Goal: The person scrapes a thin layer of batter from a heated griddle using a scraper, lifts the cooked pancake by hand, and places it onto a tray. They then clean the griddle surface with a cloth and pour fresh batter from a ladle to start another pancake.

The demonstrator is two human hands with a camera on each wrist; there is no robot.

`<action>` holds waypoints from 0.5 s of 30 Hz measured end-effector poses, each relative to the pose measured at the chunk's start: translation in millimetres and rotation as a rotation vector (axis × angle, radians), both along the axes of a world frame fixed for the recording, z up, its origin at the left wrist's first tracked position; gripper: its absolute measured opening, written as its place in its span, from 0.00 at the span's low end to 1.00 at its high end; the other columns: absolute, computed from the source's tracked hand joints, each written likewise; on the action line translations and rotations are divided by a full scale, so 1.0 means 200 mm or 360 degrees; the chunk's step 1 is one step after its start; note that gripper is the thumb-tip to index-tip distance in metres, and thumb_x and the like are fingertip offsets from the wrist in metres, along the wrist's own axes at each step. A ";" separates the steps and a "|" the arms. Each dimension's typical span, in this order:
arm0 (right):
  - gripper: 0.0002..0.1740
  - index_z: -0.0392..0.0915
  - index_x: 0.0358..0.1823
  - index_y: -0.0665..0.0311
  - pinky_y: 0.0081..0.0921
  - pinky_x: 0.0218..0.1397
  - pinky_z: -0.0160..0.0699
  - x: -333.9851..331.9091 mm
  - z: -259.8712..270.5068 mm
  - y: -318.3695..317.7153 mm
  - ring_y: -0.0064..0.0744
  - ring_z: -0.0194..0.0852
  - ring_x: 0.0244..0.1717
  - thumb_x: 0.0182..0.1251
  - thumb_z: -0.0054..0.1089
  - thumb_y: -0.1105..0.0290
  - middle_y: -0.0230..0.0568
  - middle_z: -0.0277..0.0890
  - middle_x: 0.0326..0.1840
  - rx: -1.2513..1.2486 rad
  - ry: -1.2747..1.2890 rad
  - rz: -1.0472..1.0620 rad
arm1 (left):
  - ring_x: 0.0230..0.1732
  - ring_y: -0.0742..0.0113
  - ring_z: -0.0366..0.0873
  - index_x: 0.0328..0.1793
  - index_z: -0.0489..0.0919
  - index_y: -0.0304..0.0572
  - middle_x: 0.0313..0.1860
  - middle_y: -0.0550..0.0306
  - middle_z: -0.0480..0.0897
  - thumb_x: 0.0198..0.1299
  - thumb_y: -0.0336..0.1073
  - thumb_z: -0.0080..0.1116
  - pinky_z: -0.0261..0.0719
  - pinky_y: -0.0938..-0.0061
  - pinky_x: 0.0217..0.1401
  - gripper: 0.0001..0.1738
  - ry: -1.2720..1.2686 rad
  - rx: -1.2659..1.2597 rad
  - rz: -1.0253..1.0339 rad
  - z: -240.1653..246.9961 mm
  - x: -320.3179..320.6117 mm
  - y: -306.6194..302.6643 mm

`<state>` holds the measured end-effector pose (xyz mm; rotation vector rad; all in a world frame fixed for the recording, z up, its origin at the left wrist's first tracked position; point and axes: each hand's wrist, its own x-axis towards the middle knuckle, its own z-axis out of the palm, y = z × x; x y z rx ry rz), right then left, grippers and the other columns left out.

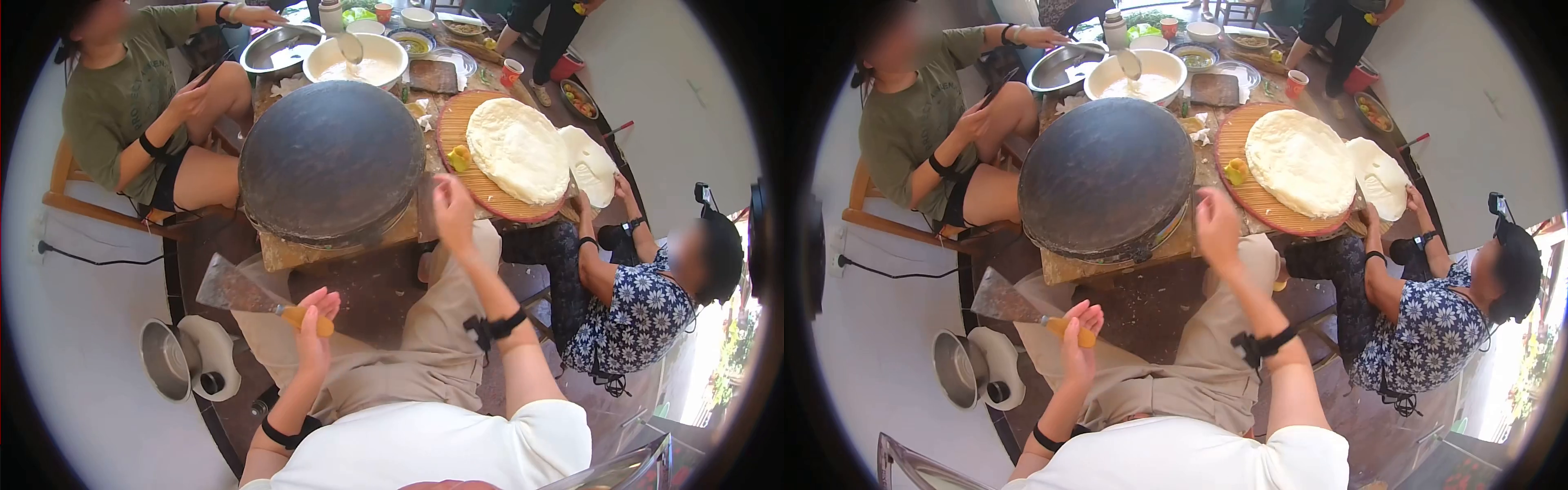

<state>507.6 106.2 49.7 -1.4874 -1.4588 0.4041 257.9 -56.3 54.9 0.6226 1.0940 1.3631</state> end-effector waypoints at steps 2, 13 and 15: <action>0.14 0.75 0.44 0.68 0.36 0.44 0.71 0.35 -0.34 0.35 0.43 0.73 0.39 0.58 0.54 0.69 0.48 0.76 0.33 -0.0143 -0.0069 -0.0271 | 0.51 0.63 0.74 0.55 0.71 0.33 0.45 0.48 0.77 0.65 0.38 0.41 0.68 0.68 0.61 0.19 0.0120 0.0101 0.0056 0.01 -0.04 -0.02; 0.20 0.79 0.40 0.70 0.36 0.50 0.74 0.71 -0.81 0.91 0.46 0.77 0.46 0.49 0.60 0.62 0.57 0.78 0.40 -0.0950 -0.0349 -0.0303 | 0.40 0.67 0.74 0.45 0.72 0.34 0.36 0.52 0.77 0.63 0.38 0.42 0.70 0.74 0.48 0.14 0.0587 0.0371 0.0324 0.10 -0.11 -0.13; 0.21 0.78 0.40 0.72 0.34 0.49 0.74 0.71 -0.84 0.93 0.45 0.78 0.45 0.48 0.61 0.63 0.56 0.78 0.39 -0.0987 -0.0184 -0.0313 | 0.39 0.68 0.75 0.45 0.72 0.34 0.36 0.52 0.77 0.63 0.39 0.42 0.71 0.74 0.47 0.14 0.0617 0.0416 0.0331 0.09 -0.13 -0.12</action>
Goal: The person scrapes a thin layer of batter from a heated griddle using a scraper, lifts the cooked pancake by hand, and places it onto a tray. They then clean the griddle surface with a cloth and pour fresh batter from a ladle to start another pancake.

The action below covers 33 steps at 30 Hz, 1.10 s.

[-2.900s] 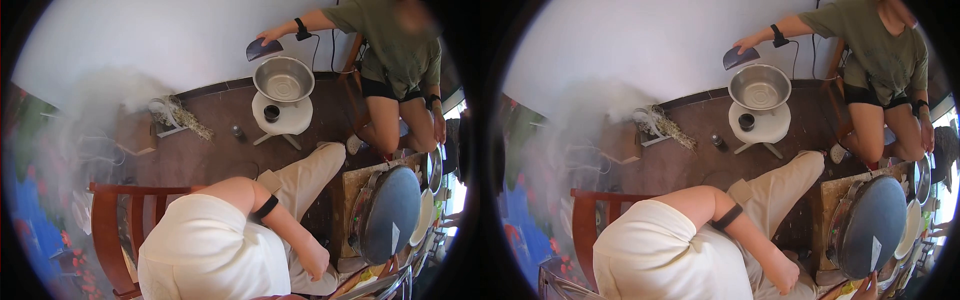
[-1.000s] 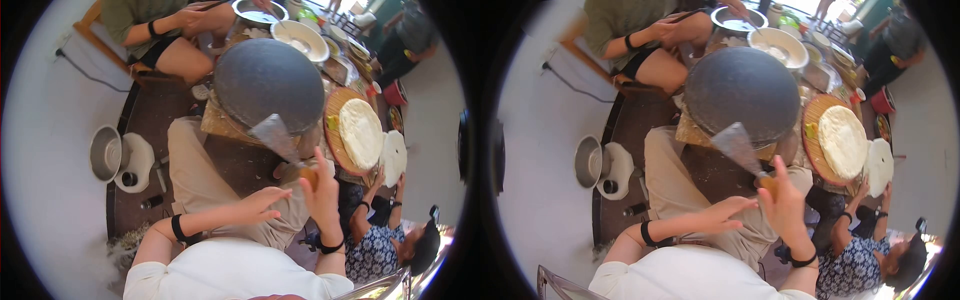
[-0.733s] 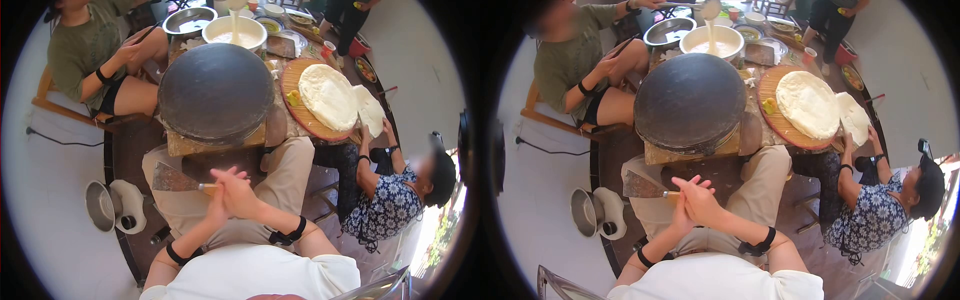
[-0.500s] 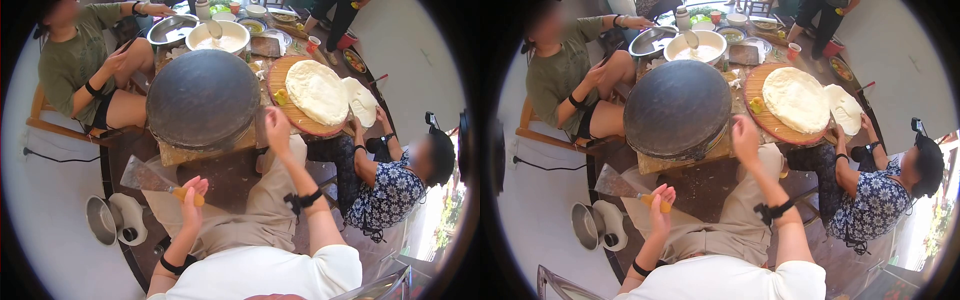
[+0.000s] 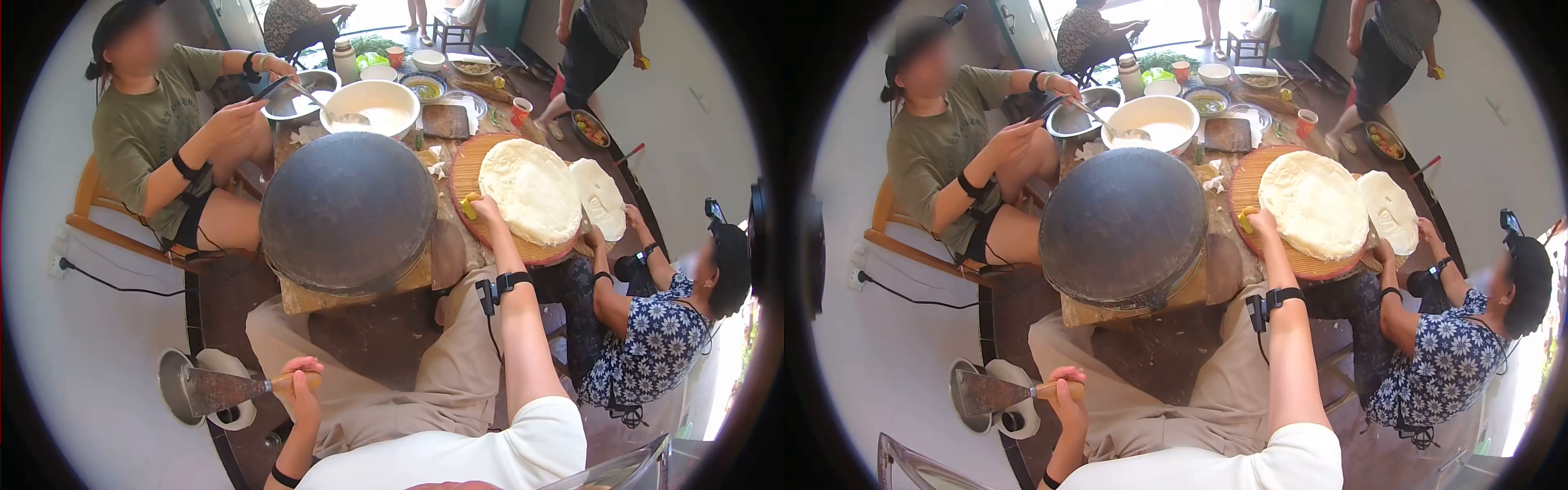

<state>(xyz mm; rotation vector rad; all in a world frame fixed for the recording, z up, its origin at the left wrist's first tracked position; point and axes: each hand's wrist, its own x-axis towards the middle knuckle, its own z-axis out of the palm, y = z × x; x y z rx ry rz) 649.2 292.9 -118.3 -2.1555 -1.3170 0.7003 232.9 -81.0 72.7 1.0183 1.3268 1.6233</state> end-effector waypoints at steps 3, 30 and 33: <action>0.23 0.75 0.42 0.73 0.30 0.47 0.74 -0.01 0.06 -0.05 0.43 0.78 0.43 0.45 0.62 0.65 0.55 0.78 0.38 0.0066 0.0249 -0.0005 | 0.38 0.68 0.75 0.45 0.71 0.34 0.36 0.52 0.77 0.64 0.40 0.43 0.71 0.74 0.47 0.15 0.0030 0.0026 -0.0011 0.00 0.00 0.02; 0.29 0.67 0.54 0.67 0.38 0.46 0.70 -0.93 1.76 -1.45 0.45 0.74 0.44 0.58 0.61 0.54 0.49 0.73 0.44 0.1518 0.2395 0.2475 | 0.37 0.63 0.74 0.42 0.70 0.37 0.29 0.52 0.78 0.64 0.39 0.43 0.69 0.64 0.56 0.12 0.0249 0.0266 -0.0413 0.03 0.11 0.03; 0.32 0.66 0.55 0.68 0.36 0.45 0.69 -1.00 1.71 -1.49 0.44 0.72 0.46 0.57 0.62 0.53 0.46 0.72 0.47 0.1725 0.2485 0.2439 | 0.39 0.63 0.74 0.42 0.70 0.37 0.29 0.52 0.78 0.65 0.40 0.44 0.68 0.63 0.56 0.13 0.0235 0.0315 -0.0379 0.02 0.11 0.03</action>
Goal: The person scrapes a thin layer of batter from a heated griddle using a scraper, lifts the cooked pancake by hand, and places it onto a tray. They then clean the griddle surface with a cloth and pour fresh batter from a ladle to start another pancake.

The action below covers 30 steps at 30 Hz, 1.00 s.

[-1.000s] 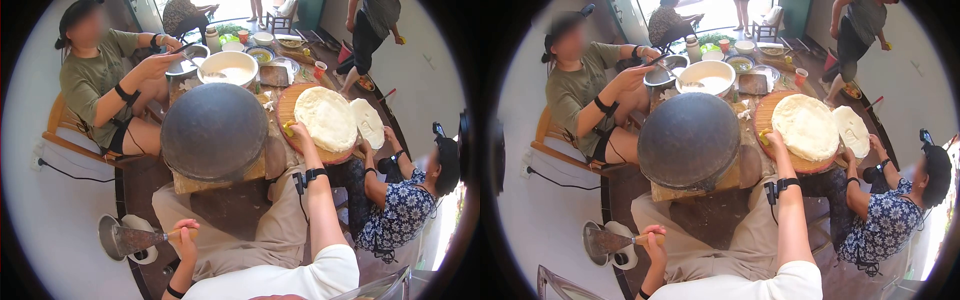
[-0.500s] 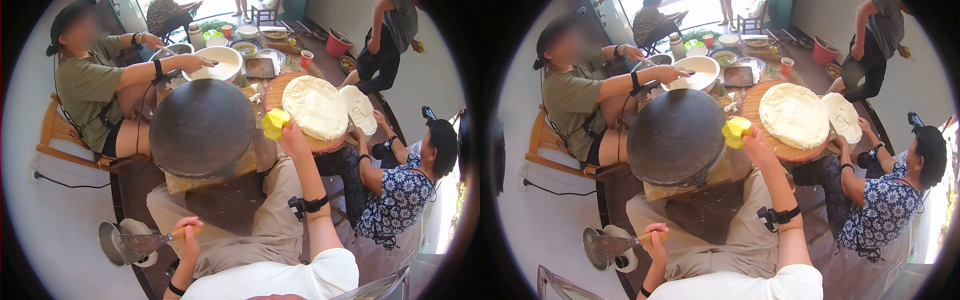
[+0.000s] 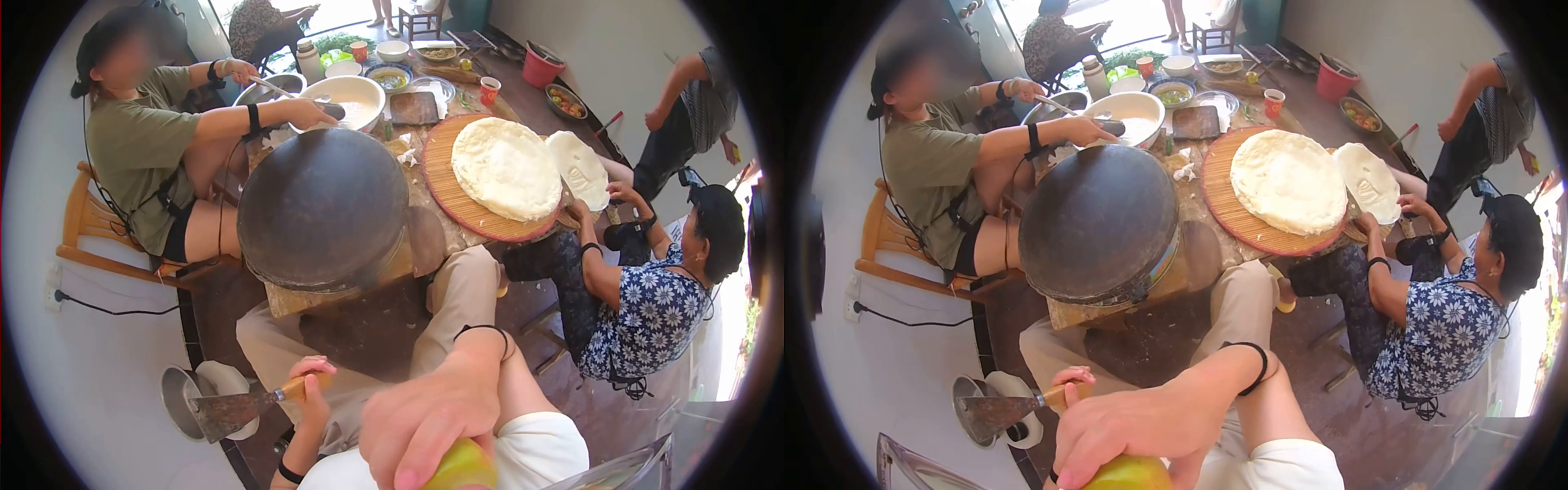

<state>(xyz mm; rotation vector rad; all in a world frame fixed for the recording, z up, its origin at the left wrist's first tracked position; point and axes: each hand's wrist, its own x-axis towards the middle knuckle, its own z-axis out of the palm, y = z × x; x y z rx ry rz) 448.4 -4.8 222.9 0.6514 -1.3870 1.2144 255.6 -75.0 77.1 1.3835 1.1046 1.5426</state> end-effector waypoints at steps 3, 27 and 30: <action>0.32 0.66 0.55 0.66 0.36 0.45 0.67 -0.04 -0.02 -0.03 0.44 0.71 0.47 0.57 0.62 0.51 0.46 0.71 0.47 -0.0060 0.0061 0.0108 | 0.40 0.64 0.73 0.42 0.70 0.38 0.29 0.52 0.78 0.65 0.41 0.44 0.68 0.64 0.57 0.13 -0.0011 0.0000 0.0026 0.02 0.02 0.00; 0.40 0.52 0.58 0.54 0.28 0.49 0.71 -0.03 -0.21 0.05 0.37 0.68 0.50 0.53 0.64 0.45 0.52 0.65 0.50 -0.0856 -0.0120 0.0103 | 0.39 0.62 0.74 0.39 0.73 0.37 0.27 0.54 0.80 0.62 0.39 0.47 0.69 0.63 0.55 0.12 -0.0064 -0.0132 0.0038 0.03 0.01 -0.06; 0.42 0.50 0.58 0.54 0.26 0.49 0.73 0.00 -0.24 0.11 0.34 0.68 0.50 0.52 0.65 0.44 0.51 0.65 0.51 -0.1153 -0.0121 -0.0045 | 0.39 0.62 0.74 0.38 0.74 0.37 0.28 0.53 0.80 0.61 0.37 0.46 0.69 0.64 0.55 0.11 -0.0031 -0.0045 0.0037 0.03 0.01 -0.04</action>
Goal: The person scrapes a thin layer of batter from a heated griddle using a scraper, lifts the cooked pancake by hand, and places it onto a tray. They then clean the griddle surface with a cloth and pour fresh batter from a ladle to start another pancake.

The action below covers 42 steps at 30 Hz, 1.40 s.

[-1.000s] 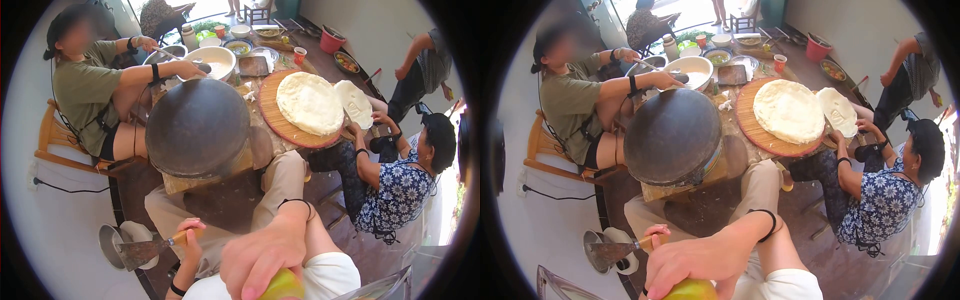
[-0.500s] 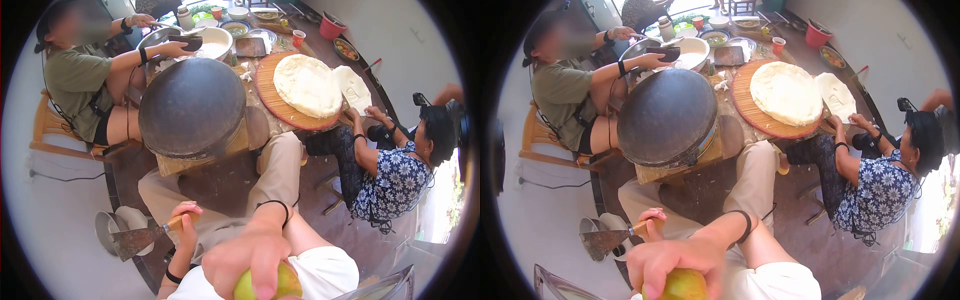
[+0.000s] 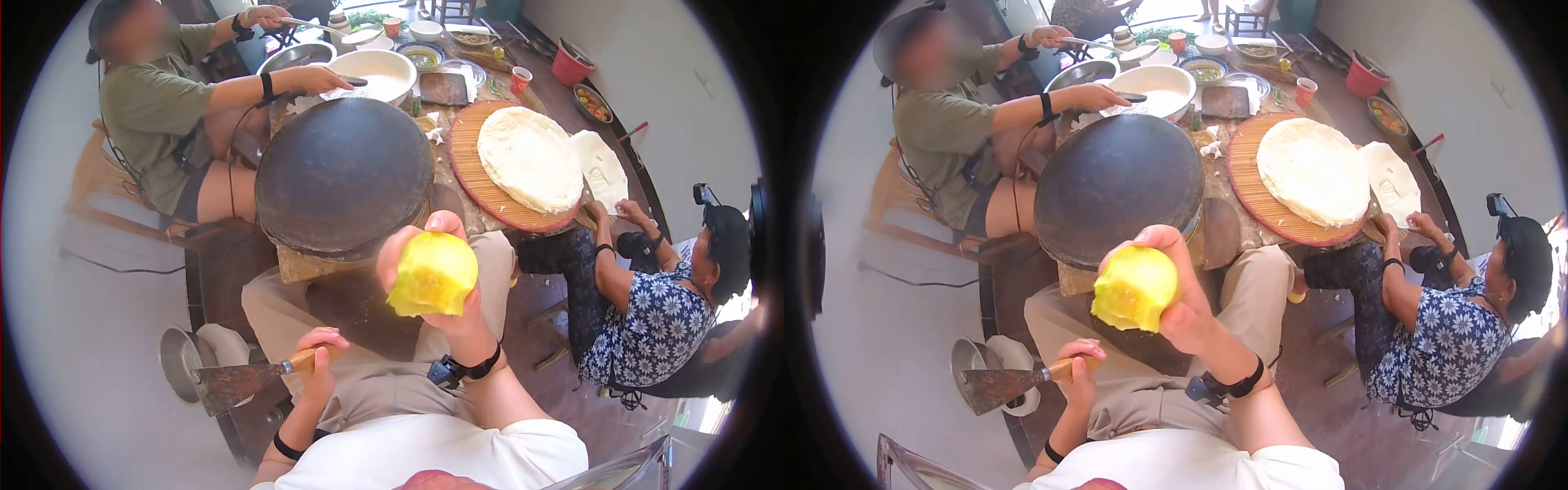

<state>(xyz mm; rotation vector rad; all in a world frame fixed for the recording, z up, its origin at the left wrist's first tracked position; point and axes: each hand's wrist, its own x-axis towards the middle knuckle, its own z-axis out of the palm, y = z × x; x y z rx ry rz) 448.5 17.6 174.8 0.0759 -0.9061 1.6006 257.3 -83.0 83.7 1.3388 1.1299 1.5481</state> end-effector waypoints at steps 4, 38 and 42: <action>0.42 0.51 0.58 0.54 0.25 0.49 0.73 0.02 -0.02 0.04 0.31 0.69 0.50 0.51 0.65 0.44 0.48 0.66 0.51 -0.0072 0.0007 -0.0052 | 0.36 0.64 0.74 0.39 0.72 0.37 0.28 0.53 0.78 0.63 0.41 0.46 0.69 0.64 0.55 0.13 0.0064 0.0020 -0.0002 -0.02 0.00 0.01; 0.27 0.59 0.56 0.56 0.38 0.37 0.68 0.05 0.18 -0.14 0.50 0.72 0.35 0.61 0.59 0.54 0.58 0.73 0.39 0.0880 0.0065 0.0891 | 0.37 0.65 0.74 0.38 0.75 0.36 0.29 0.53 0.80 0.62 0.40 0.47 0.69 0.65 0.54 0.13 0.0014 -0.0014 -0.0053 0.04 0.08 0.05; 0.29 0.62 0.59 0.52 0.40 0.44 0.69 -0.02 0.21 -0.20 0.51 0.72 0.42 0.59 0.62 0.57 0.61 0.71 0.45 0.0827 0.0276 0.0248 | 0.35 0.65 0.75 0.37 0.75 0.36 0.29 0.54 0.80 0.62 0.40 0.48 0.69 0.65 0.55 0.13 0.0019 -0.0097 -0.0077 0.07 0.08 0.04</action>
